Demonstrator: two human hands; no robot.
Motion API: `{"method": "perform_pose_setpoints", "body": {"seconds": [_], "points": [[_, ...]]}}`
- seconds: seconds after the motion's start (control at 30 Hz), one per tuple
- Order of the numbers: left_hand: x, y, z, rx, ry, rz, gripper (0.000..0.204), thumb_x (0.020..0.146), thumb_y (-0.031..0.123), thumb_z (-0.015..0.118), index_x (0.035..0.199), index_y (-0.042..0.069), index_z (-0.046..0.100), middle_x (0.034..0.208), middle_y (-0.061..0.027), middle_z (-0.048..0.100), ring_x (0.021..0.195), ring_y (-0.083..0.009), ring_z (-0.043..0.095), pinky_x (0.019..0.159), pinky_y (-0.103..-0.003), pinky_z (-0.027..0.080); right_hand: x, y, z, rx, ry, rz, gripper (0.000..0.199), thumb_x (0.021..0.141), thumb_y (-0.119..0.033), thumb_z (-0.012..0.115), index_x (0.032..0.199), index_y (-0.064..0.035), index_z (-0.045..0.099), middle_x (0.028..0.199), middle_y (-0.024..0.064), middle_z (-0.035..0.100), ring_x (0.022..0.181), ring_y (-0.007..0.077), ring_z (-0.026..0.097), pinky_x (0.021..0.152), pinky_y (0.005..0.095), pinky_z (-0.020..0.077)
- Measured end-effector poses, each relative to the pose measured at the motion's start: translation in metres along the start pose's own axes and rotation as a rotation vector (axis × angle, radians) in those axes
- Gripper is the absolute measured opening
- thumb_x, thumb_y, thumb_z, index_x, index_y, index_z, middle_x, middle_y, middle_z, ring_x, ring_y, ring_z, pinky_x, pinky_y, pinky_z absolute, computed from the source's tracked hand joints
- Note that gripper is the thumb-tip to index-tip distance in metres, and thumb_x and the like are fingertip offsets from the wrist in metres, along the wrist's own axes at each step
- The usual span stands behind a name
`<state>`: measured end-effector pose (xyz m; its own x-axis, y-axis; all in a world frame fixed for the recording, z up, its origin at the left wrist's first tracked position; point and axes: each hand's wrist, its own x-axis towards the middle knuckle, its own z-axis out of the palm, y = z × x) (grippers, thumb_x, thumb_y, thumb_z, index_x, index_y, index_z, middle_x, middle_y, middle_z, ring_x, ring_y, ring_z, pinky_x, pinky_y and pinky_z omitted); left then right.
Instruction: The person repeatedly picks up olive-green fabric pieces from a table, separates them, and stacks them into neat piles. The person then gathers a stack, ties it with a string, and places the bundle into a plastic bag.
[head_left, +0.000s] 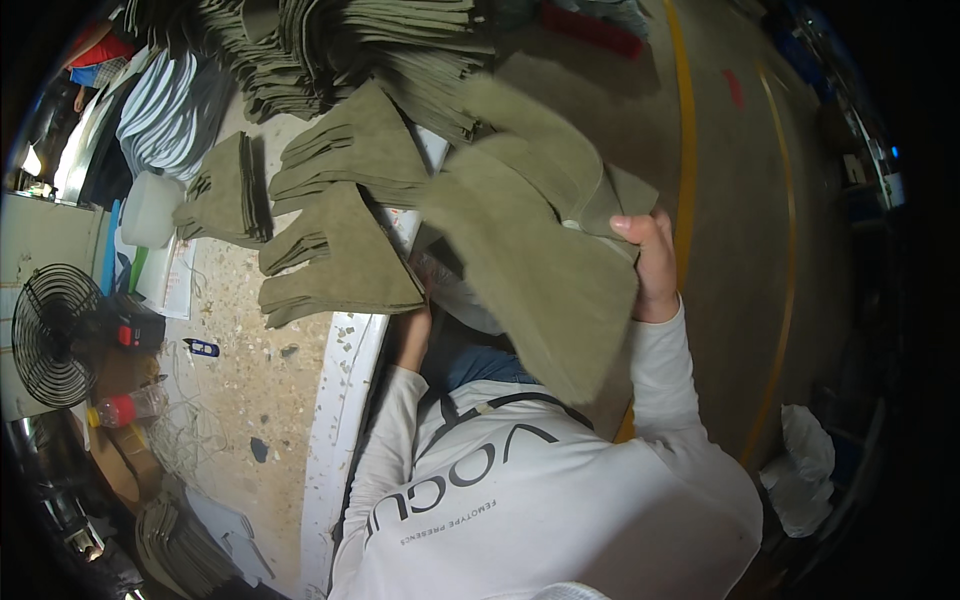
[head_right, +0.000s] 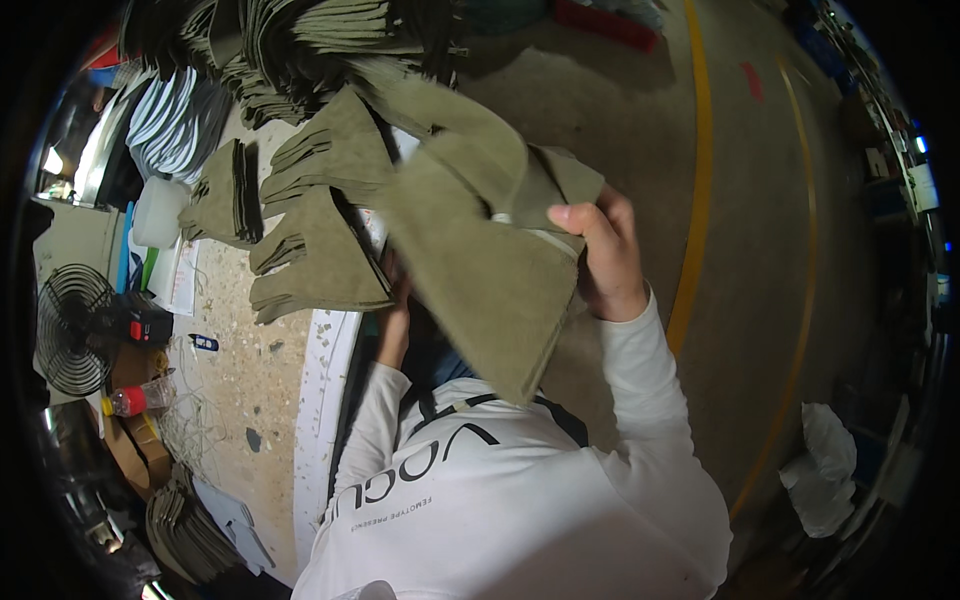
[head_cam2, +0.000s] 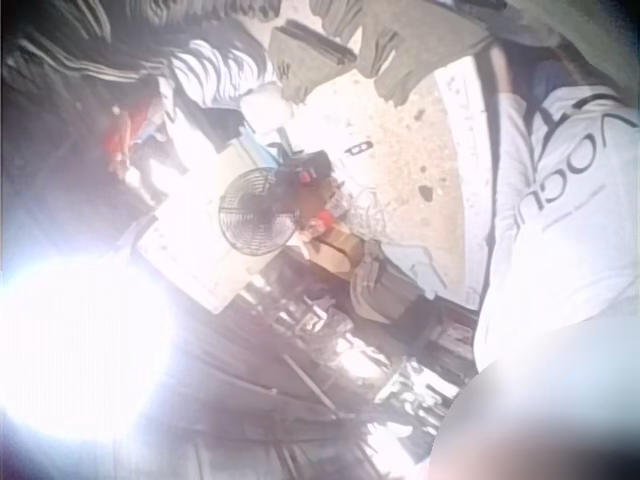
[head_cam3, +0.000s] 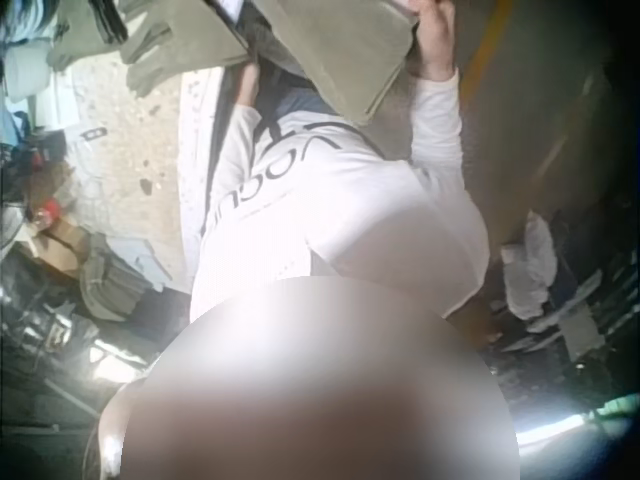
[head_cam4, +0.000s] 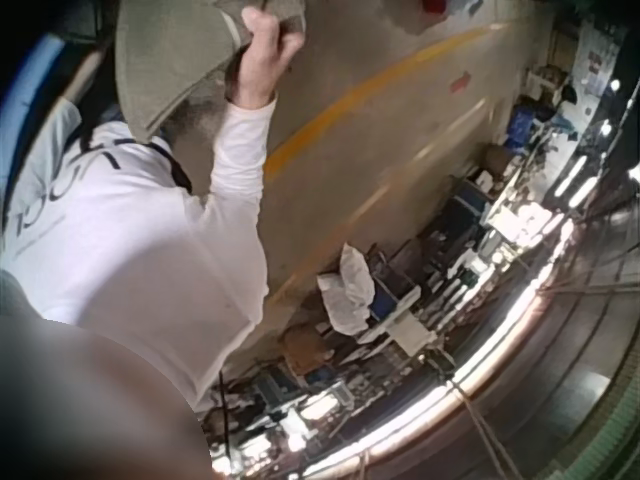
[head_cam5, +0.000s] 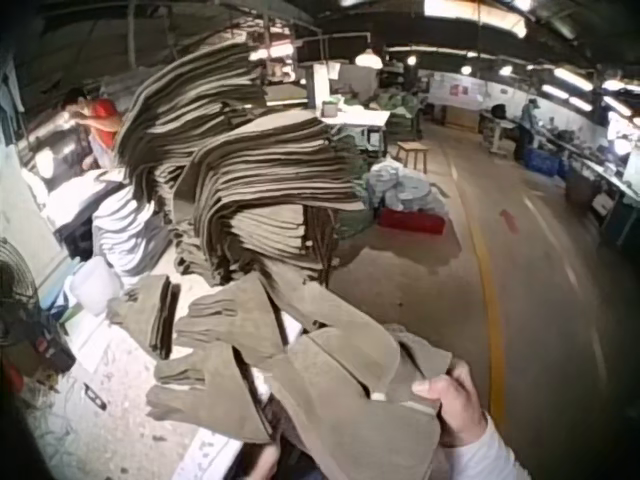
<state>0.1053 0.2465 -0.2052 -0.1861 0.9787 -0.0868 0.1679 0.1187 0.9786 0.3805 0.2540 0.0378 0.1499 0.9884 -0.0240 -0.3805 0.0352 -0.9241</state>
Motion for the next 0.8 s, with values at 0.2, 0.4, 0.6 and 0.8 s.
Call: {"method": "perform_pose_setpoints", "body": {"seconds": [0.2,0.4,0.6,0.8], "points": [[-0.014,0.047,0.006,0.158,0.126,0.046,0.044,0.096,0.025,0.061,0.132,0.000,0.054,0.135,-0.0198,0.053,0.125,-0.0288,0.050,0.102,-0.039,0.039,0.006,0.031,0.125,-0.023,-0.546,-0.317,0.017,0.084,-0.015,0.066,0.096,-0.0026,0.066,0.085,0.0036,0.068,0.075,0.0134,0.066,0.066,0.0269,0.0547],[-0.024,0.054,0.018,0.387,0.267,0.191,0.044,0.095,0.025,0.060,0.132,0.001,0.054,0.136,-0.0240,0.052,0.128,-0.0327,0.048,0.102,-0.042,0.039,-0.086,0.101,0.284,0.501,-0.751,-0.085,0.047,0.091,-0.031,0.060,0.129,-0.0031,0.057,0.118,0.0132,0.065,0.106,0.0196,0.061,0.096,0.0343,0.0462],[-0.018,0.049,0.029,0.403,-0.111,0.640,0.062,0.084,0.023,0.075,0.136,0.000,0.049,0.132,-0.0236,0.054,0.118,-0.0401,0.054,0.099,-0.042,0.044,-0.123,0.168,0.286,-0.153,-0.804,-0.186,0.052,0.084,-0.027,0.068,0.129,-0.0046,0.056,0.118,0.0174,0.057,0.109,0.0347,0.057,0.096,0.0410,0.0455],[0.014,0.014,0.076,0.779,-0.504,0.032,0.083,0.073,0.035,0.082,0.139,0.000,0.045,0.134,-0.0212,0.053,0.128,-0.0323,0.050,0.105,-0.039,0.041,-0.060,0.122,0.168,0.097,-1.297,-0.172,0.028,0.093,-0.022,0.065,0.114,-0.0020,0.067,0.101,0.0140,0.068,0.092,0.0261,0.066,0.084,0.0339,0.0515]]}}
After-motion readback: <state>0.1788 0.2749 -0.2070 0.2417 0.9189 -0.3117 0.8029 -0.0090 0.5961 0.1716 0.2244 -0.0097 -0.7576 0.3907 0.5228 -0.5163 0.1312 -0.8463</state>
